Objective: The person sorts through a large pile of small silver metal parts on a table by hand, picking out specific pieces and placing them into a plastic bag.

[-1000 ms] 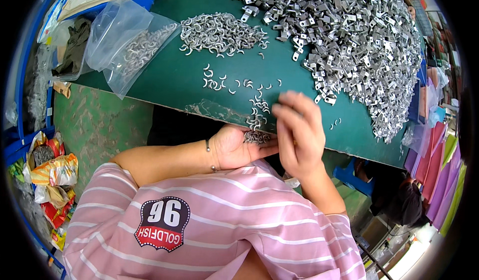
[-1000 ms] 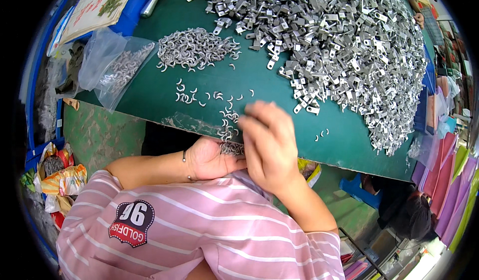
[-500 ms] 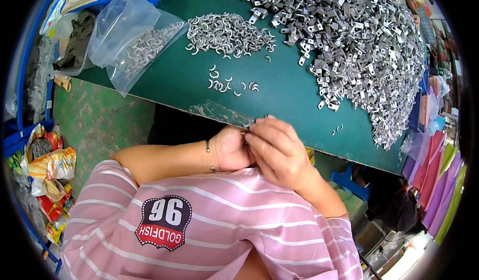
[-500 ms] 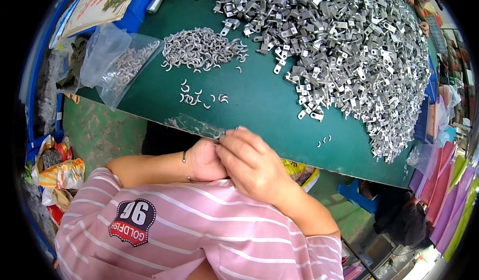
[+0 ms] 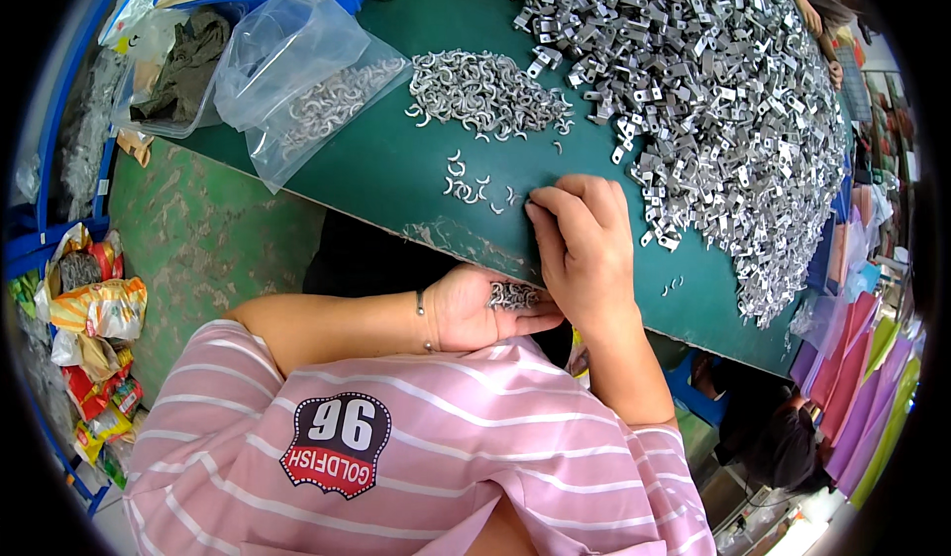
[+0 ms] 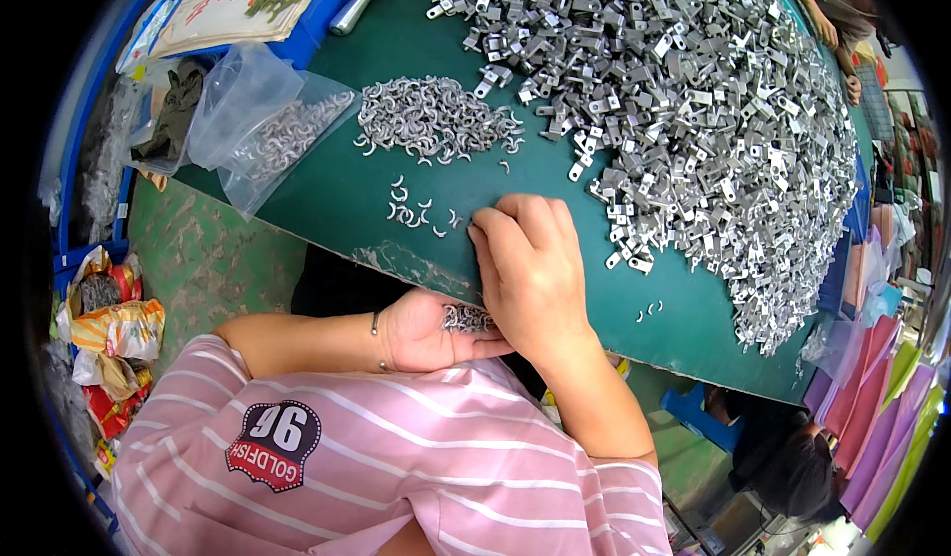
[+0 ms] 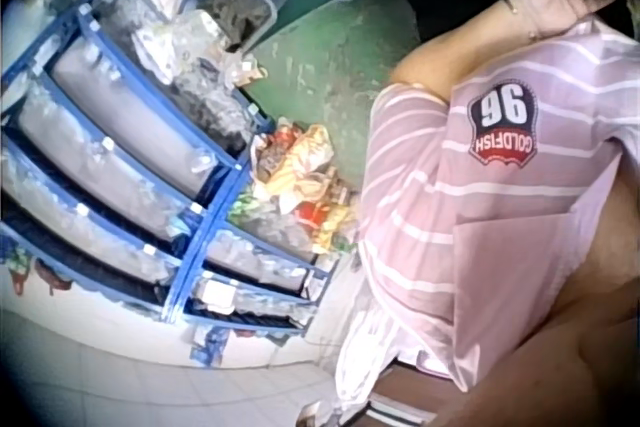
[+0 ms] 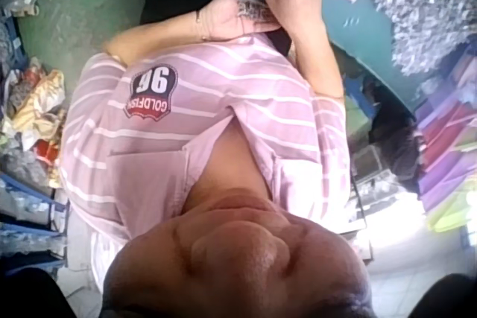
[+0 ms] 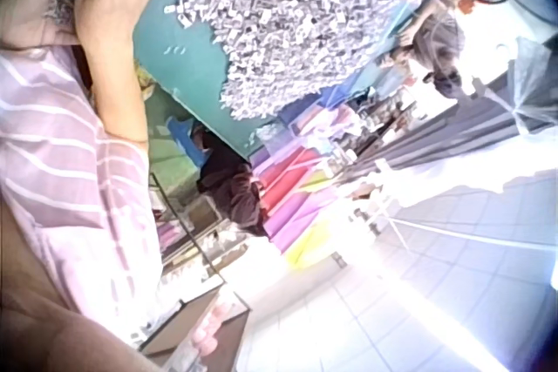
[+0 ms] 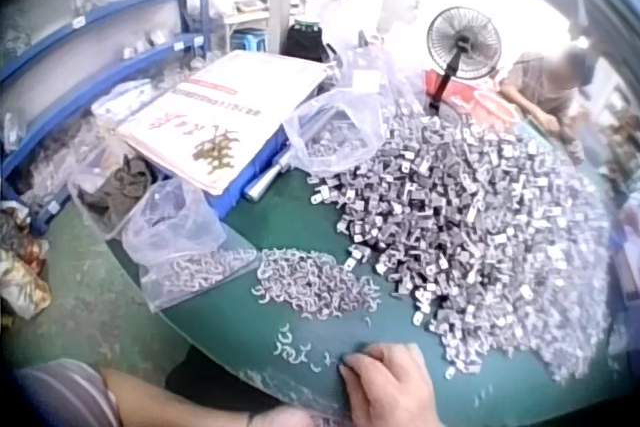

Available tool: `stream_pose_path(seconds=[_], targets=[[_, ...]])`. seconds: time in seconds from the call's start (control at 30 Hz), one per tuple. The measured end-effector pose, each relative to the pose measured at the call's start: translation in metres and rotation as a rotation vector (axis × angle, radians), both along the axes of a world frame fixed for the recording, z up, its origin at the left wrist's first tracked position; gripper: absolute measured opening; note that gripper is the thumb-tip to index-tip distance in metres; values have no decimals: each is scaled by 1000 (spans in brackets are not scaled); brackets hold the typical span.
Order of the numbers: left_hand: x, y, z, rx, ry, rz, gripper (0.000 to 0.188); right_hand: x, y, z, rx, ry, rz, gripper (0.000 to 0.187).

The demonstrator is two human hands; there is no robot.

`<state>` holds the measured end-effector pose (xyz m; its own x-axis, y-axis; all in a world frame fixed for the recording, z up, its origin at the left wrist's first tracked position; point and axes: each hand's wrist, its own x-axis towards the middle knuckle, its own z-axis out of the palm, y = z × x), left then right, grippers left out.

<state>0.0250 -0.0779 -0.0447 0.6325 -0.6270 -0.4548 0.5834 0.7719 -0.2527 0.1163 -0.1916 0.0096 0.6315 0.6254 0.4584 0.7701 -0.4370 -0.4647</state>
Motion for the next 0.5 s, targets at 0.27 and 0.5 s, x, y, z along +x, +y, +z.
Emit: stream_pose_path(seconds=[0.27, 0.5], targets=[[0, -2, -3, 50, -32, -4, 40, 0, -12, 12, 1, 53, 83, 25], [2, 3, -2, 27, 11, -38, 40, 3, 12, 7, -81, 6, -19, 17]])
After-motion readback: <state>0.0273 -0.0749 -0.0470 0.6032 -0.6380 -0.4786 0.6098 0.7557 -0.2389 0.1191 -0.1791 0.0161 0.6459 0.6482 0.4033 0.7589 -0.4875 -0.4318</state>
